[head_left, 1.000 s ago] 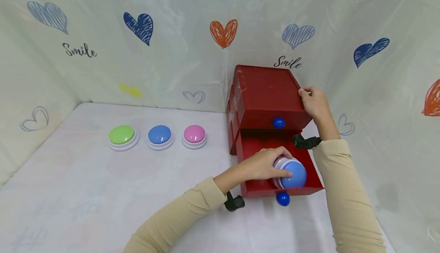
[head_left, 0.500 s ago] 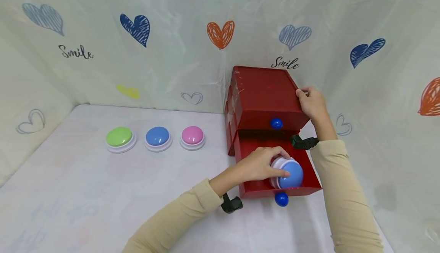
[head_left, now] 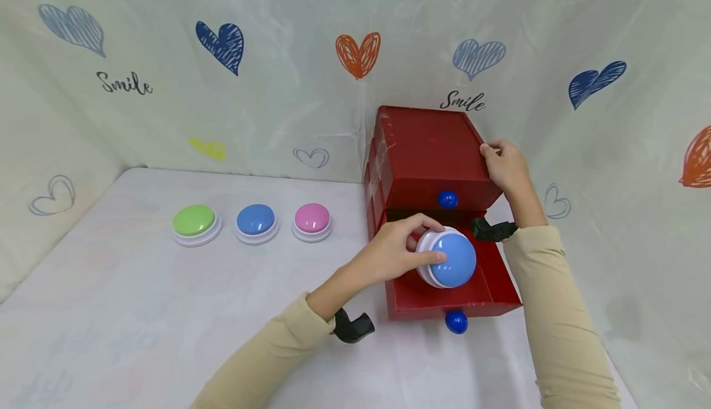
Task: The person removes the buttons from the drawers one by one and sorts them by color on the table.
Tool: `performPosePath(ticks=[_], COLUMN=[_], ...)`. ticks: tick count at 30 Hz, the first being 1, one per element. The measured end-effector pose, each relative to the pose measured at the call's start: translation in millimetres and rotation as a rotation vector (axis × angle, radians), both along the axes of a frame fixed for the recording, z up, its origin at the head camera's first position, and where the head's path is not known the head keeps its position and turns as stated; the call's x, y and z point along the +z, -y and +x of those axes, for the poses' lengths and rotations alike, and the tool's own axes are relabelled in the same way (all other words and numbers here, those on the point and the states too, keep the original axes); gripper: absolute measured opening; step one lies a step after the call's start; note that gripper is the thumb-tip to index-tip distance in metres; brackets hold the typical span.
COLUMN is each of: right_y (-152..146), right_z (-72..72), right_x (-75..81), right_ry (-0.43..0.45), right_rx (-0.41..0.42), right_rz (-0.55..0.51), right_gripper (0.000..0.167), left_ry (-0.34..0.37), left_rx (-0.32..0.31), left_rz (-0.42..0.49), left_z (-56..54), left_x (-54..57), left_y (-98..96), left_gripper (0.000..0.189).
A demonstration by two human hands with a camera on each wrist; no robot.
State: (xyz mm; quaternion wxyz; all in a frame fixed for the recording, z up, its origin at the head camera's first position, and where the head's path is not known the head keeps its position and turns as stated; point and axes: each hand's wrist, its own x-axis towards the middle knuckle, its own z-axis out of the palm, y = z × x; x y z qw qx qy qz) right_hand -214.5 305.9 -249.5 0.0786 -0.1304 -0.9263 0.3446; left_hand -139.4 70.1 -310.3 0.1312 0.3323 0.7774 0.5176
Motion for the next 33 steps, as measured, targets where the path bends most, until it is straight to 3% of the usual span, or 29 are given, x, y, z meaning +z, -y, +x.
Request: performPosePath(ticks=[9,15,20,33], right_y=[-1,-2,-1,-1], right_z=[-0.6,-1.0,-2.1,-2.4], right_x=[-0.6,-0.6,-1.0,-1.5], right_ry=[-0.001,-0.002,-0.005,0.005], right_rx=[0.002,0.005,-0.001,-0.002], right_rz=[-0.003,-0.013,-0.002,-0.015], right_gripper=[0.053,0.054,0.054,0.055], left_ry=[0.102,0.141,0.159,0.197], left_rx=[0.128,0.240,0.288,0.452], left_rz=[0.104,0.109,0.135,0.050], left_z=[-1.1,0.6,3.8,7.8], left_x=[0.3,-8.0,-15.2,-52.1], left_y=[44.7,70.5,94.1,173.9], left_gripper=[0.043,0.043,0.045,0.047])
